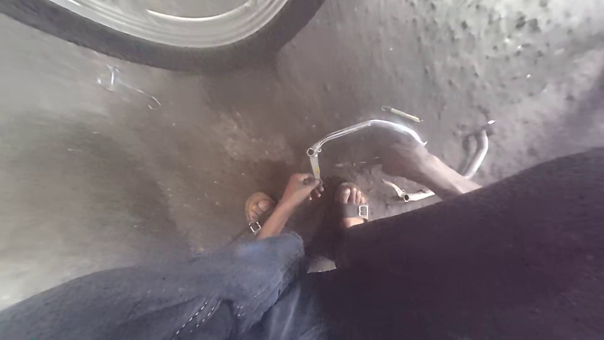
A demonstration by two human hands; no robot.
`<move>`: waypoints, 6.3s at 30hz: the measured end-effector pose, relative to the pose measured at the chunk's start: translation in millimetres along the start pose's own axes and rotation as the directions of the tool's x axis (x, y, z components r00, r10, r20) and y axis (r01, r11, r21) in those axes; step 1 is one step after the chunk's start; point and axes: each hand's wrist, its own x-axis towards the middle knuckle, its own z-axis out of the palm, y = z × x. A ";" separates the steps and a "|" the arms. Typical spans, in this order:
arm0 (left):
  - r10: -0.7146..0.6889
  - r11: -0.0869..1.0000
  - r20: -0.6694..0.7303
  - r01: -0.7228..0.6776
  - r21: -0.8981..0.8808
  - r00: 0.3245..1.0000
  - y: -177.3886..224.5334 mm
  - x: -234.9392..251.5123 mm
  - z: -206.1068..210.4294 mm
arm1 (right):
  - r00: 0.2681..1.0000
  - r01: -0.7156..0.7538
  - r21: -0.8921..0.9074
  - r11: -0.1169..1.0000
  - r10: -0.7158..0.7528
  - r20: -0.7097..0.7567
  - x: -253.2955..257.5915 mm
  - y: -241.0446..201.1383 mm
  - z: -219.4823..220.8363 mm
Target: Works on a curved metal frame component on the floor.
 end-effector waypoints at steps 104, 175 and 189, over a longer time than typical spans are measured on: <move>0.218 0.823 -0.144 -0.103 0.559 0.965 29.6 22.4 -40.2 | 0.981 0.186 0.981 0.053 0.047 -0.188 50.5 -129.2 29.0; 0.168 0.921 -0.078 -0.128 0.369 0.983 25.0 17.0 -39.1 | 0.944 -0.140 0.889 -0.436 0.213 0.253 1.9 -161.7 38.5; 0.127 0.917 -0.113 -0.073 0.392 0.986 29.7 13.5 -39.9 | 0.953 -0.139 0.887 -0.441 0.185 0.241 6.6 -156.0 39.6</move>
